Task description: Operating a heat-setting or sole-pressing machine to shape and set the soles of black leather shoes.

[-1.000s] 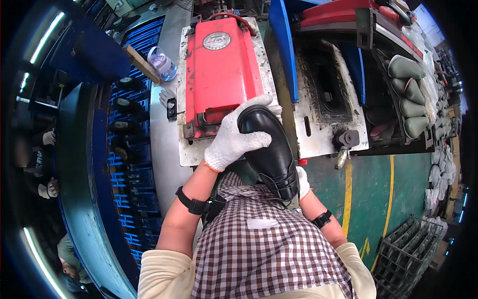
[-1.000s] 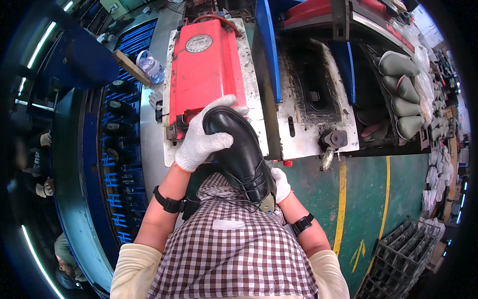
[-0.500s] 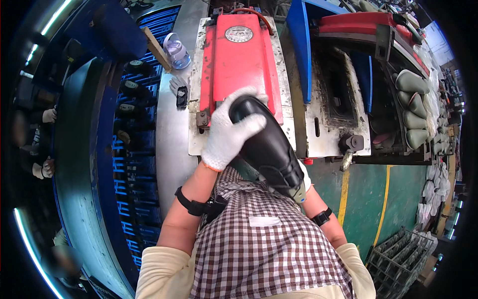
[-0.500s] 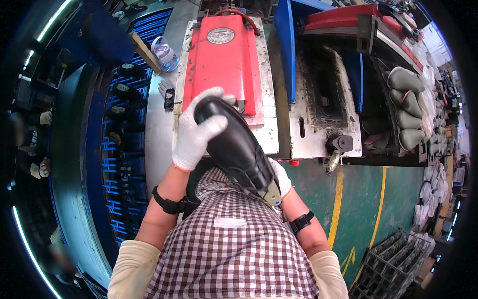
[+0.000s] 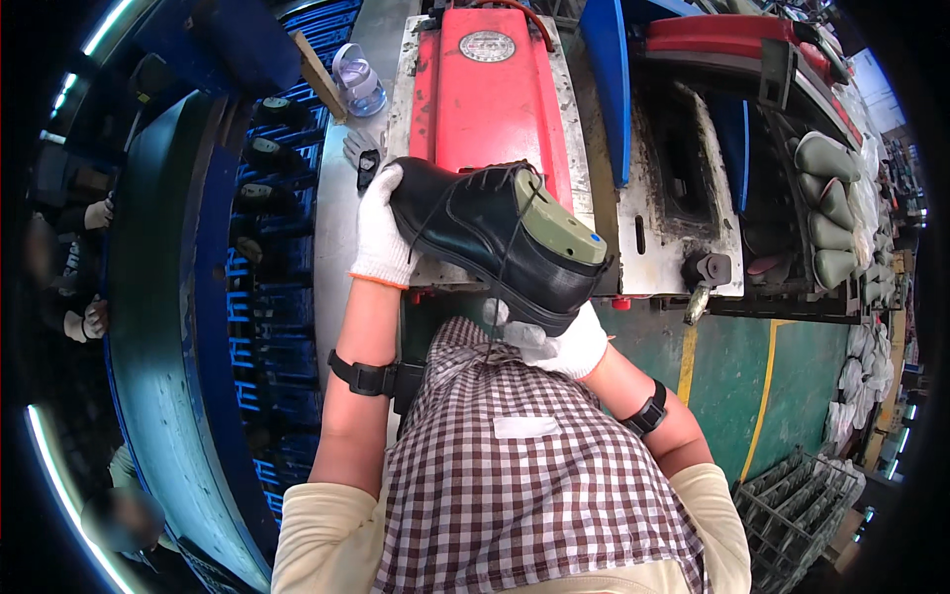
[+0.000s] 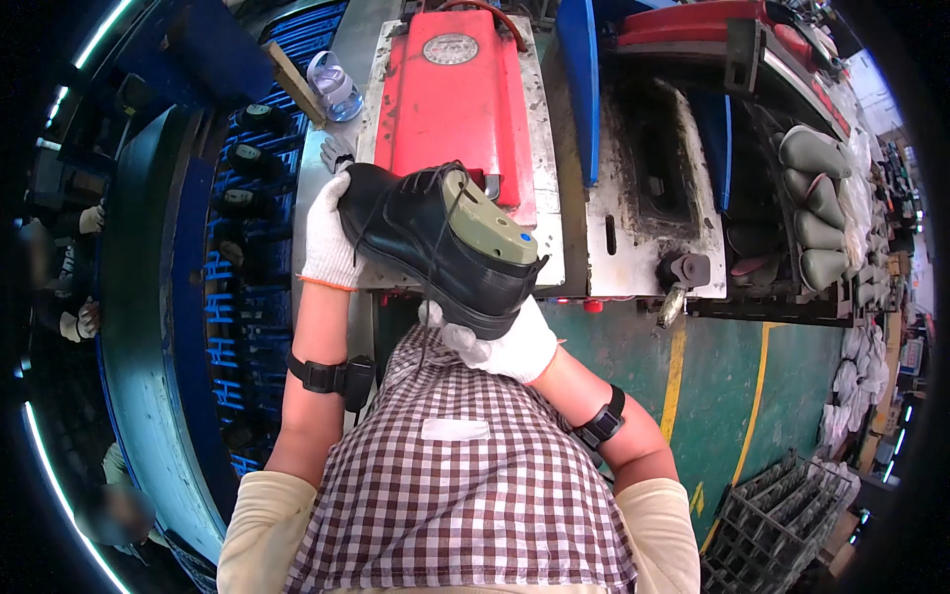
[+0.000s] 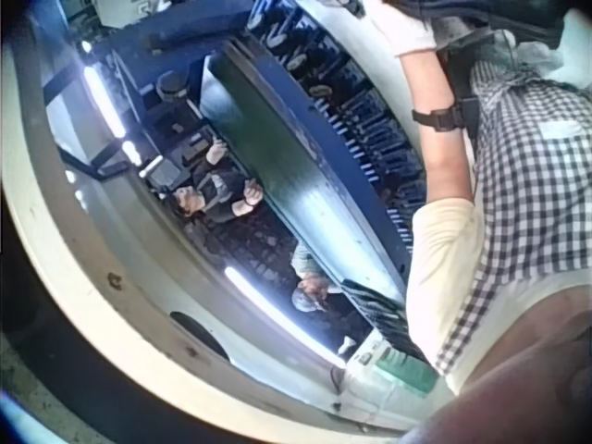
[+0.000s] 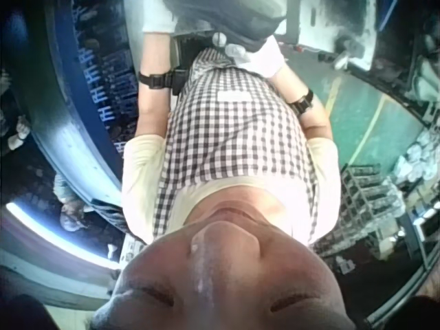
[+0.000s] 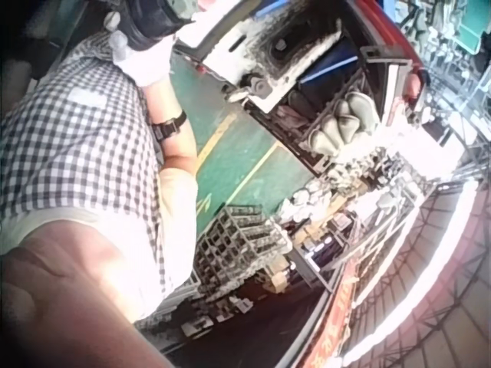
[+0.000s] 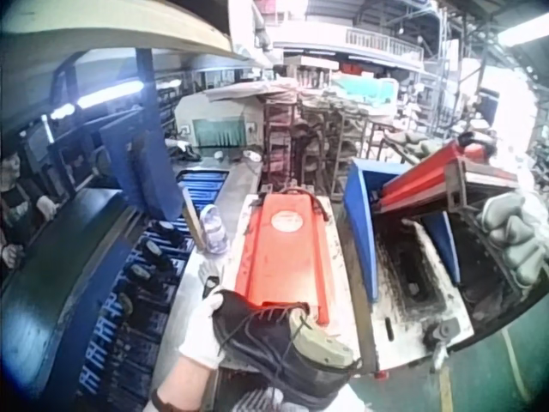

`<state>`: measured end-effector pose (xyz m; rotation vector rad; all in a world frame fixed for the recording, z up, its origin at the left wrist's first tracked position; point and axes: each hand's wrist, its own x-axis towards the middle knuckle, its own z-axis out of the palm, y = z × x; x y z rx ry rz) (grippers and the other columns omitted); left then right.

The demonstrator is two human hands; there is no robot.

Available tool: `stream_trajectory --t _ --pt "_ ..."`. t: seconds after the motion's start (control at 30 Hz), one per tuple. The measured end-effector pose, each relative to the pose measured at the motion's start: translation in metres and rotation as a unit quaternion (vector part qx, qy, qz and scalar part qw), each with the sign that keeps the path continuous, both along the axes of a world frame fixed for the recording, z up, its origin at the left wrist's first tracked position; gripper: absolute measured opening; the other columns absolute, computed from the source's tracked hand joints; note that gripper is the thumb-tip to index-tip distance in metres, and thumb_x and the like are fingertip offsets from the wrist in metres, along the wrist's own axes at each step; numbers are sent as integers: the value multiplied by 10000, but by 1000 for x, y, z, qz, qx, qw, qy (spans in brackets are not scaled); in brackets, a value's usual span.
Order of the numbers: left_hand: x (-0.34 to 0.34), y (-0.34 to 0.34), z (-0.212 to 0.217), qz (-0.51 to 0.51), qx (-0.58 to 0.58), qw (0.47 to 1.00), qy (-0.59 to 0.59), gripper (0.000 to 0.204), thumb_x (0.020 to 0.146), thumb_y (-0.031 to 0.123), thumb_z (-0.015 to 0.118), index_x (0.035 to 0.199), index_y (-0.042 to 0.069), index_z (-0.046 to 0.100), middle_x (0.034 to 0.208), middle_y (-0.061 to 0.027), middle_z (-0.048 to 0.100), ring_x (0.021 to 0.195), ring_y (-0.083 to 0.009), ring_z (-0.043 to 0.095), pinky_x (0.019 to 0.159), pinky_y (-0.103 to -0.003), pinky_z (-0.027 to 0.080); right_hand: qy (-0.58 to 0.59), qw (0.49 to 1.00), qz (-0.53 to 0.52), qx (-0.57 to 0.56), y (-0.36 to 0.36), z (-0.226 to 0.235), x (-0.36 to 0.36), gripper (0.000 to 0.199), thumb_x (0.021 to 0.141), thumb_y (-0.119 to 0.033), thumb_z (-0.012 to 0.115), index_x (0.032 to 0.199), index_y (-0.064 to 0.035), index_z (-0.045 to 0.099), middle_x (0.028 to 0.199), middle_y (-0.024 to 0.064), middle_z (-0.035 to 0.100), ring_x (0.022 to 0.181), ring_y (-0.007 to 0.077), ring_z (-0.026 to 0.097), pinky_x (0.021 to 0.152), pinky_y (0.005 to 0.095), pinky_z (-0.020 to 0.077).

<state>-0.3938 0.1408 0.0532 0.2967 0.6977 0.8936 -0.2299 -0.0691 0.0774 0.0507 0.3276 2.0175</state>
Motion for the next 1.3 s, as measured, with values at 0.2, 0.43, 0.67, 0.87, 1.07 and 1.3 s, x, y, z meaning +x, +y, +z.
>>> stream_trajectory --t 0.2,0.43,0.67,0.87,1.07,1.3 --pt "-14 3 -13 54 -2 998 41 282 1017 243 569 1148 12 666 1116 -168 739 1008 -318 721 937 -458 586 70 997 21 11 7 -10 -11 637 1066 -509 431 1434 11 422 1228 267 501 805 284 595 510 324 503" --pt "-15 -7 -16 85 -12 994 70 258 1028 241 558 1104 24 675 1075 -145 746 967 -291 725 912 -437 591 127 991 28 13 7 -24 -11 560 1073 -433 435 1423 4 429 1216 253 501 764 249 560 502 315 490" --pt "-18 -11 -10 107 9 990 94 243 1039 227 562 1132 26 661 1081 -134 733 982 -282 716 923 -431 587 129 991 38 16 7 -35 -15 555 1072 -438 428 1418 -5 442 1205 270 508 750 248 568 493 301 466" --pt "-23 -13 -12 107 10 990 96 262 1049 242 560 1199 40 635 1135 -133 712 1029 -280 701 949 -435 577 124 991 42 -4 6 -40 -17 559 1063 -447 444 1419 -16 451 1201 273 511 731 239 561 473 298 439" --pt "-31 -14 -7 116 16 987 111 348 1063 276 553 1321 45 592 1234 -137 682 1107 -276 680 993 -438 556 98 994 52 -24 5 -38 -24 579 1060 -478 447 1423 -28 456 1167 276 526 686 238 560 452 295 430" --pt "-30 -26 26 103 45 985 129 516 1108 354 472 1534 65 432 1405 -147 589 1239 -276 618 1072 -425 511 -122 974 0 -192 12 -29 -38 640 1042 -566 442 1379 -25 502 1084 273 566 610 265 574 453 346 444"
